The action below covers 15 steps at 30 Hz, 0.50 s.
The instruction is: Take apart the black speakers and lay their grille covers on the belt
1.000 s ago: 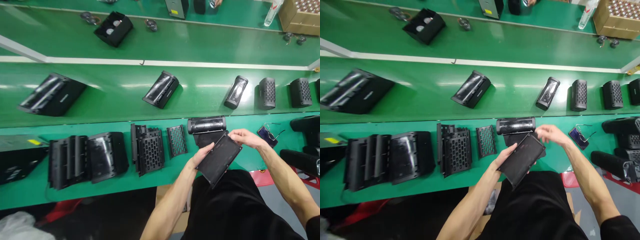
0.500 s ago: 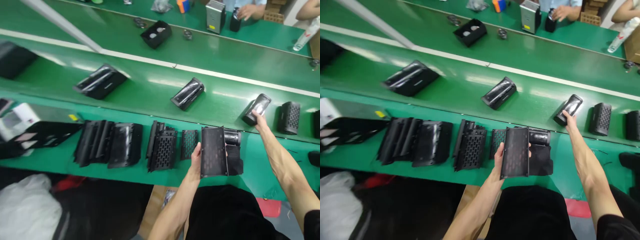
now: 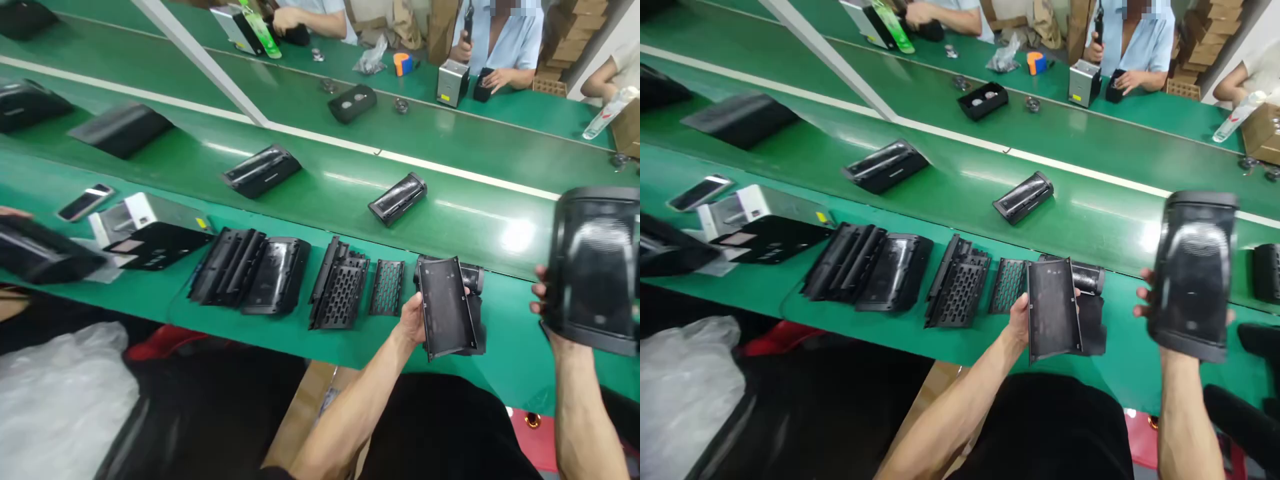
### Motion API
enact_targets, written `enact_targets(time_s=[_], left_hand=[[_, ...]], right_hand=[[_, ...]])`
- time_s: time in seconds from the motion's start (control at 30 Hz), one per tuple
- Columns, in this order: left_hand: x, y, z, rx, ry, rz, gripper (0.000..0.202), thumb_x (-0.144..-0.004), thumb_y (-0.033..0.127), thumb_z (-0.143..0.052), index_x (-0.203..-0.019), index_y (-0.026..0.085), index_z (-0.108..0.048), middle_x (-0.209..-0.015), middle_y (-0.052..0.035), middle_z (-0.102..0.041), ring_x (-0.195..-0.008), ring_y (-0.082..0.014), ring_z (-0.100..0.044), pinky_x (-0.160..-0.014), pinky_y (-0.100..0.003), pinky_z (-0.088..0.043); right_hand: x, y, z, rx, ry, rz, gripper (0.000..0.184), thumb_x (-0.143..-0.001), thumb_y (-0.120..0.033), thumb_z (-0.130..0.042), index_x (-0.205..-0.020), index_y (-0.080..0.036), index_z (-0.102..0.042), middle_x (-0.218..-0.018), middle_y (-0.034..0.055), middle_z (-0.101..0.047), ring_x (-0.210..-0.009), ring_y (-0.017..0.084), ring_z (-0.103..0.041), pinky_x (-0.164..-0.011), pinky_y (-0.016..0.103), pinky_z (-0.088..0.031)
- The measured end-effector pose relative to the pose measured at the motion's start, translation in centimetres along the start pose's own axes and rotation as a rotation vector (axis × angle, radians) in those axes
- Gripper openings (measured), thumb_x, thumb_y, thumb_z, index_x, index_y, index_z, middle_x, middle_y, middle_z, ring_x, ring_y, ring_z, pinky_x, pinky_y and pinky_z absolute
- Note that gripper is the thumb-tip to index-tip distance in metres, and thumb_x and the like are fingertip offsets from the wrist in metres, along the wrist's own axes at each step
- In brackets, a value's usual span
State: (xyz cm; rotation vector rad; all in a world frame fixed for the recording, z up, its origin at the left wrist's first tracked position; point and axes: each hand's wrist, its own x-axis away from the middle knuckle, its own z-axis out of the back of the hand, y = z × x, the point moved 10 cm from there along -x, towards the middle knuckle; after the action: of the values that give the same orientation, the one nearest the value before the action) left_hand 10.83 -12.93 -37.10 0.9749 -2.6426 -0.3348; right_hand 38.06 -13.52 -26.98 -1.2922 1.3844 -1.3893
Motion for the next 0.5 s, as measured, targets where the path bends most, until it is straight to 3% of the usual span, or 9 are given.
enact_targets(time_s=[0.07, 0.13, 0.2, 0.3, 0.4, 0.5], left_hand=[[0.0, -0.5, -1.7, -0.029, -0.081, 0.028, 0.108, -0.068, 0.074, -0.086, -0.148, 0.006, -0.060, -0.132, -0.0252, -0.074, -0.134, -0.0466, -0.064, -0.112, -0.055, -0.048], [0.2, -0.9, -2.6, -0.050, -0.121, 0.038, 0.108, -0.068, 0.072, -0.087, -0.150, 0.008, -0.059, -0.135, -0.0243, -0.073, -0.138, -0.0457, -0.061, -0.116, -0.055, -0.045], [0.4, -1.3, -2.8, -0.069, -0.125, 0.031, 0.103, -0.070, 0.068, -0.089, -0.150, 0.010, -0.061, -0.135, -0.0232, -0.074, -0.137, -0.0449, -0.062, -0.117, -0.055, -0.044], [0.3, -1.8, -2.4, -0.093, -0.088, -0.037, 0.082, -0.071, 0.060, -0.093, -0.136, 0.015, -0.072, -0.125, -0.0180, -0.079, -0.123, -0.0406, -0.072, -0.111, -0.050, -0.049], [0.0, -2.0, -2.4, -0.105, -0.061, -0.115, 0.070, -0.070, 0.053, -0.097, -0.127, 0.017, -0.077, -0.117, -0.0129, -0.082, -0.110, -0.0336, -0.076, -0.102, -0.043, -0.054], [-0.3, -2.6, -3.1, -0.128, -0.086, -0.122, 0.078, -0.067, 0.052, -0.099, -0.132, 0.016, -0.075, -0.121, -0.0137, -0.081, -0.111, -0.0319, -0.076, -0.102, -0.040, -0.055]], right_hand=[[2.5, 1.5, -2.2, -0.075, -0.064, -0.091, 0.115, -0.075, -0.105, -0.042, -0.162, -0.031, -0.050, -0.143, 0.0199, -0.069, -0.114, 0.046, -0.074, -0.091, 0.071, -0.059], [4.6, 1.9, -3.8, -0.033, -0.109, -0.159, 0.108, -0.081, -0.091, -0.058, -0.168, -0.029, -0.041, -0.147, 0.0189, -0.066, -0.123, 0.046, -0.071, -0.101, 0.068, -0.058], [6.1, 0.9, -4.9, 0.162, -0.139, -0.145, 0.110, -0.083, -0.075, -0.073, -0.172, -0.028, -0.030, -0.155, 0.0165, -0.061, -0.135, 0.043, -0.065, -0.109, 0.060, -0.057], [7.6, -1.4, -6.9, 0.497, -0.180, -0.088, 0.119, -0.082, -0.065, -0.081, -0.175, -0.027, -0.017, -0.163, 0.0161, -0.053, -0.142, 0.041, -0.060, -0.113, 0.056, -0.055], [8.5, -2.5, -8.9, 0.764, -0.178, -0.038, 0.114, -0.084, -0.059, -0.081, -0.175, -0.029, -0.019, -0.166, 0.0166, -0.050, -0.144, 0.042, -0.058, -0.117, 0.061, -0.050], [8.9, -2.7, -10.6, 0.916, -0.189, 0.023, 0.108, -0.085, -0.054, -0.078, -0.174, -0.032, -0.020, -0.166, 0.0147, -0.048, -0.147, 0.042, -0.054, -0.119, 0.061, -0.047]])
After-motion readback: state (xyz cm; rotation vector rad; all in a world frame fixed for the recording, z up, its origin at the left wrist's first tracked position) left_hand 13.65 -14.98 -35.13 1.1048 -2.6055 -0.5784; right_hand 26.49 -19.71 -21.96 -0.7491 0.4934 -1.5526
